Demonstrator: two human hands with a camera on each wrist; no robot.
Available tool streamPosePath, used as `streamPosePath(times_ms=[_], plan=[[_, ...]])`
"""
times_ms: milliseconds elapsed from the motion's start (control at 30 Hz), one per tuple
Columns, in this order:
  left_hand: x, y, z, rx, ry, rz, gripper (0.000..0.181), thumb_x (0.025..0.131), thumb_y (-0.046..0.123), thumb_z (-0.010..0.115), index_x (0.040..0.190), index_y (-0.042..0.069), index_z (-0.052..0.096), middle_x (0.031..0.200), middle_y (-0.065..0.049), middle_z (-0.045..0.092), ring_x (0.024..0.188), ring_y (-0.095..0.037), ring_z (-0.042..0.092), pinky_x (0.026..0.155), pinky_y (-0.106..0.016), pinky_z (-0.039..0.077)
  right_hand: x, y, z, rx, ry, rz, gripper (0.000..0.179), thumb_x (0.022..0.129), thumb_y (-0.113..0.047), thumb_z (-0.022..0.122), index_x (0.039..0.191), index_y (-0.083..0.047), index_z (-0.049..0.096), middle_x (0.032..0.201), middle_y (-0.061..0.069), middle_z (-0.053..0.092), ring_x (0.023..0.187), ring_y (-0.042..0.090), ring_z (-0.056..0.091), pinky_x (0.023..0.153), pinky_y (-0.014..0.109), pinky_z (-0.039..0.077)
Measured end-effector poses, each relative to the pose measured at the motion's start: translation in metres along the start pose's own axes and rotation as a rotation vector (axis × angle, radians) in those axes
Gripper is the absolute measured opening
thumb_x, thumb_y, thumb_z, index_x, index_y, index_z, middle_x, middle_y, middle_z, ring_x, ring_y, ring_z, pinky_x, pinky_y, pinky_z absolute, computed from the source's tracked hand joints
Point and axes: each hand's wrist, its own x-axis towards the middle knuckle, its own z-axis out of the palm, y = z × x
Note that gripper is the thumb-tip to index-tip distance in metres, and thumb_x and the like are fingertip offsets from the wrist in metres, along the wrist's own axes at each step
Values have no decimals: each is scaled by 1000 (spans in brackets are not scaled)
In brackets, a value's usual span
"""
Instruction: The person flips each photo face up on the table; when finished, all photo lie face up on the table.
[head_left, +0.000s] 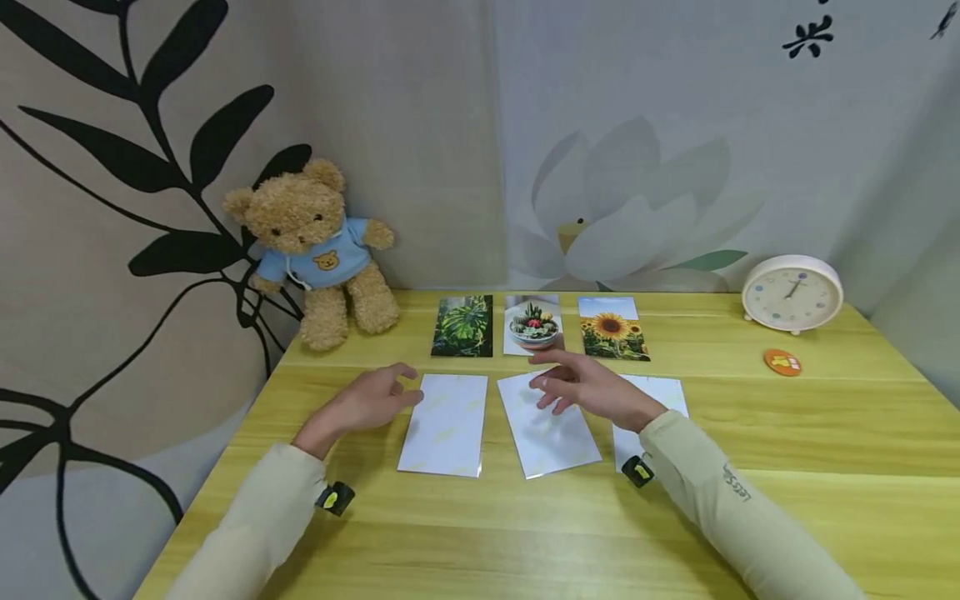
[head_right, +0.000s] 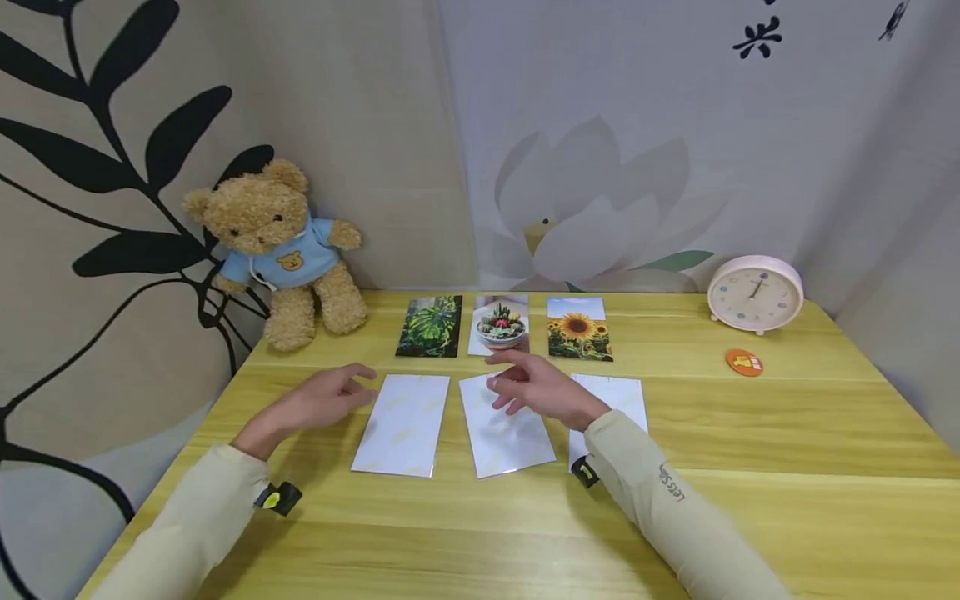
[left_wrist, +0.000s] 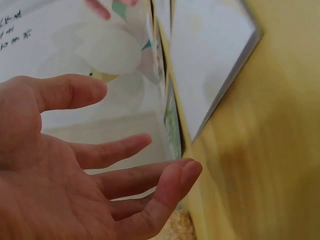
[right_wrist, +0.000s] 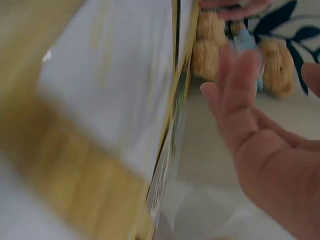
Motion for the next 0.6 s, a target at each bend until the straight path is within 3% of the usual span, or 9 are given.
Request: streamPosePath(times_ms=[67,167,233,300,400,533,600], plan=[[-3,-1,6,-5,-1,5,52,104,32,52,147,2,45,126,-24,63,76,-20,62,72,-37,49,3,-2,13,-18,-31,4,57,104,-26,56,154,-8,36,136,26,59,85,26,72,74,36,59],[-7,0,15,11,15,16,54,103,30,54,148,1,44,99,-15,68,57,-14,46,61,-31,41,7,-3,30,-34,-89,5,59,104,-24,56,155,-7,32,136,27,59,66,20,68,63,32,56],[-9,1,20,43,39,19,55,103,29,55,148,0,43,87,-8,66,53,-13,39,58,-29,37,9,-3,38,-52,-118,6,60,104,-23,55,156,-7,30,138,26,58,62,17,65,60,31,55],[-10,2,24,84,61,14,57,102,29,56,150,1,42,76,-9,62,52,-13,37,56,-29,35,12,-3,44,-66,-137,7,62,104,-23,56,157,-8,29,138,25,58,59,17,64,59,31,55],[-11,3,27,136,91,4,57,102,29,56,150,2,42,99,-16,71,67,-17,57,65,-35,45,16,-3,52,-93,-144,7,62,104,-25,56,157,-10,29,139,23,57,57,17,63,57,33,55],[-13,4,30,166,118,7,55,102,28,56,148,2,45,132,-21,65,99,-28,68,83,-45,51,19,-4,60,-120,-140,-3,62,103,-25,57,157,-10,31,139,21,58,55,19,64,55,35,55],[-13,5,33,171,121,10,54,102,27,57,147,1,46,127,-21,67,95,-31,69,83,-47,52,20,-6,63,-129,-133,-3,62,103,-26,58,156,-10,32,138,21,58,55,21,65,54,36,56]])
